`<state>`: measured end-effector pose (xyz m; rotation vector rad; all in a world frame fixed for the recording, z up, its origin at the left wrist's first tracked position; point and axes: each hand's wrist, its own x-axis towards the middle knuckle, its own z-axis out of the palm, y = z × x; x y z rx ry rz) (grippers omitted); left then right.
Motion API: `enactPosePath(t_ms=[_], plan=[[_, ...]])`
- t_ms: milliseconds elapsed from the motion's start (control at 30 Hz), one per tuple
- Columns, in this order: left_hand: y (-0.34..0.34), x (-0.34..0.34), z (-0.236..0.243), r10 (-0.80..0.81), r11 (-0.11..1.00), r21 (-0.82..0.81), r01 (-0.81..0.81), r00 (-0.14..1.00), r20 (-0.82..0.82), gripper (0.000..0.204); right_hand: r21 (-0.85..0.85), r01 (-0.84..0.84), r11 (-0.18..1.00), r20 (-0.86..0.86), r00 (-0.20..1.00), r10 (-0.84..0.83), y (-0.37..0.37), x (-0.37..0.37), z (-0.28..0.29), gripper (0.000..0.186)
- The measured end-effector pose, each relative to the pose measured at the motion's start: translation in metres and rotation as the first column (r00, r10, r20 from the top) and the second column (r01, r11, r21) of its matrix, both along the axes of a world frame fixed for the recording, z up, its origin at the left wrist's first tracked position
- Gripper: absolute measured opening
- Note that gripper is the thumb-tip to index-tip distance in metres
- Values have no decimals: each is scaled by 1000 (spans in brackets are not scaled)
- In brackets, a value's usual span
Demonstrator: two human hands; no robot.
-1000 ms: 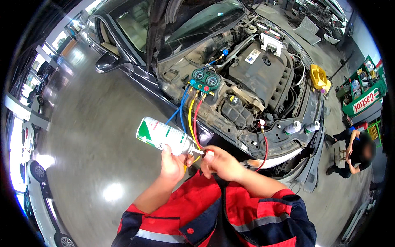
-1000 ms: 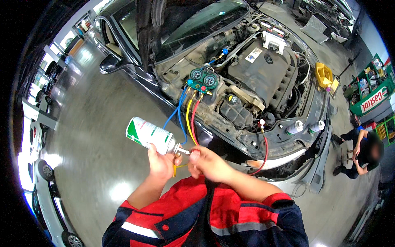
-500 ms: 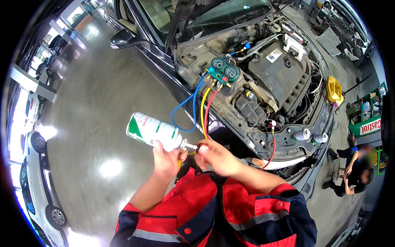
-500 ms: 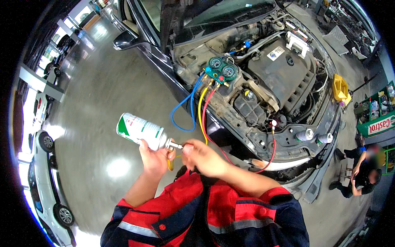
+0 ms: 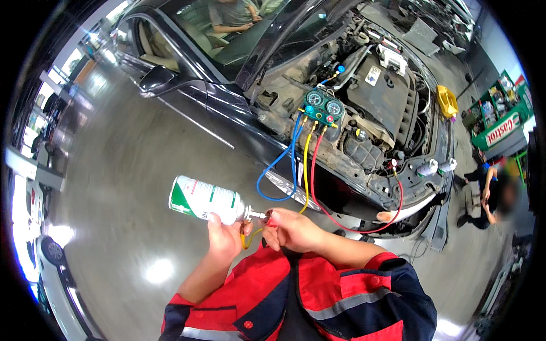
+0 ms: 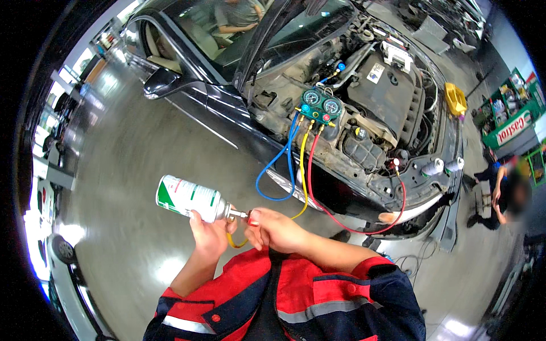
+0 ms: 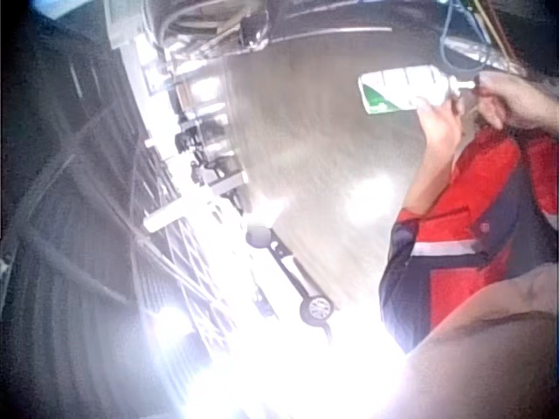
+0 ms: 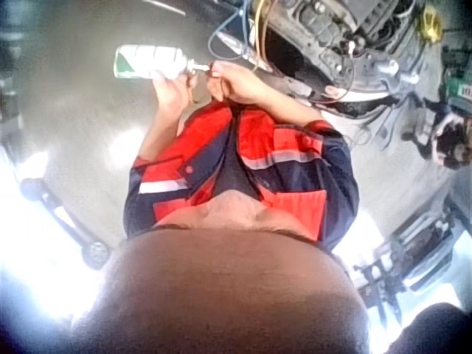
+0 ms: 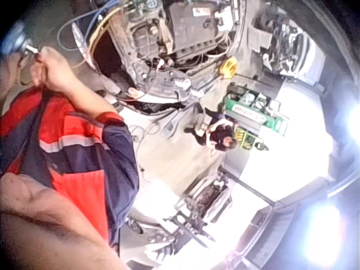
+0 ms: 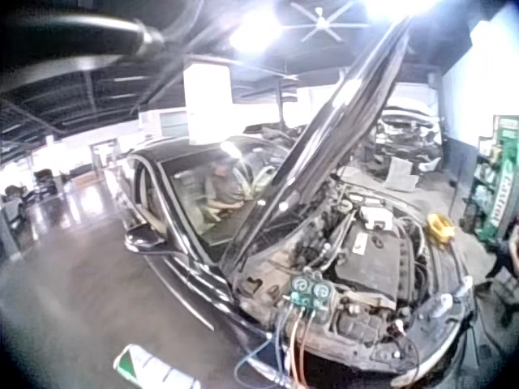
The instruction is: The person connects a manifold gauge set to the air conditioning service ports of a vehicle and handles cans of refrigerant to perform servicing.
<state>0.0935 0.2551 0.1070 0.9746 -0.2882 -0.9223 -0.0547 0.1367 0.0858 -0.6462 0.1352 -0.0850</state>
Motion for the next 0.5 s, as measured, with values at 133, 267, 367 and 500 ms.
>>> enactPosePath(t_ms=[133, 267, 367, 500], plan=[[9, 30, 14, -61, 998, 17, 60, 998, 14, 78, -808, 406, 427, 293, 905, -307, 13, 23, 18, 36], [0, 54, 14, -46, 999, -12, 46, 999, 23, 78, 325, -129, 937, 140, 986, 87, -5, 51, 25, 26], [-3, 67, 13, -98, 994, -41, 98, 995, 4, 77, -822, 506, 261, 386, 832, -399, 0, 62, 41, 22], [-15, 77, 20, -70, 997, -38, 71, 997, 36, 82, 295, -141, 945, 30, 990, 138, -16, 69, 11, 23]])
